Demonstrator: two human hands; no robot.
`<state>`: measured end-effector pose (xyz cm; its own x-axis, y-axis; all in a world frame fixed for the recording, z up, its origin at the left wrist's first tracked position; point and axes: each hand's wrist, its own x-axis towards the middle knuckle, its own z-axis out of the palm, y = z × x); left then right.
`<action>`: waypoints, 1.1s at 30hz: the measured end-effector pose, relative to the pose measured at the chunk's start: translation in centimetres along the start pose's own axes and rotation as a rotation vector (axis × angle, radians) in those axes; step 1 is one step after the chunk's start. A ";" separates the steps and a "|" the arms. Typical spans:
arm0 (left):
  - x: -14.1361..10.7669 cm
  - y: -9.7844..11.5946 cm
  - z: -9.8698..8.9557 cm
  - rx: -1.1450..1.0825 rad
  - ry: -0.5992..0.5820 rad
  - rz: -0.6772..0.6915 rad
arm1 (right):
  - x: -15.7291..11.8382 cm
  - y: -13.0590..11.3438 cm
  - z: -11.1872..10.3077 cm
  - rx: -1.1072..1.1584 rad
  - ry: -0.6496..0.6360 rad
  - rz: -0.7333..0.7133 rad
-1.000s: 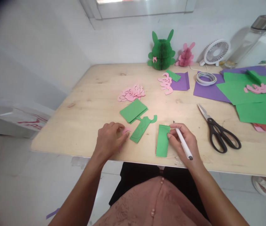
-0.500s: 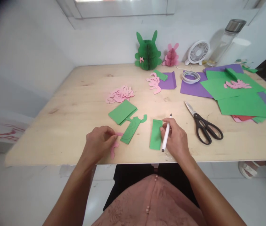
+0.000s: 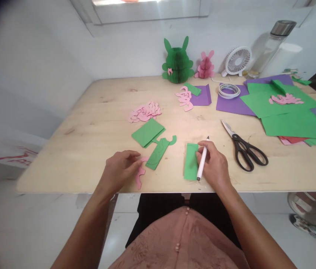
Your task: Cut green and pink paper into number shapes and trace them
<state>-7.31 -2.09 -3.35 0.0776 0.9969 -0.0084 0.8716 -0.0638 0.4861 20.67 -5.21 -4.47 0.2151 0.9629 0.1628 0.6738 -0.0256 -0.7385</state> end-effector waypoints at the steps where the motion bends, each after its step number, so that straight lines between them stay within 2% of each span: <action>1: 0.1 0.0 0.0 0.024 -0.008 0.031 | 0.0 -0.1 0.0 -0.033 0.019 -0.011; 6: 0.4 0.4 -0.2 0.143 -0.070 0.110 | -0.4 -0.1 -0.1 -0.154 0.104 -0.079; 14: 0.2 -0.4 -0.2 0.152 -0.057 0.107 | -2.6 0.5 -0.3 -0.148 0.050 -0.182; 18: 0.0 -0.6 -0.2 0.127 -0.037 0.120 | -4.0 0.9 -0.5 -0.122 0.029 -0.186; 25: -0.2 -0.4 -0.5 0.029 -0.048 0.032 | -4.8 1.2 -0.5 -0.078 0.031 -0.173; 30: -0.7 -0.3 -1.5 -0.106 -0.125 -0.049 | -4.7 1.0 -0.4 -0.074 0.042 -0.186; 33: -1.3 -0.5 -2.3 -0.208 -0.123 -0.097 | -4.7 0.9 -0.5 -0.080 0.048 -0.195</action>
<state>-8.93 -3.24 -1.58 0.0683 0.9841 -0.1638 0.7606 0.0549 0.6469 20.61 -9.90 -5.61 0.1076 0.9378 0.3302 0.7594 0.1368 -0.6360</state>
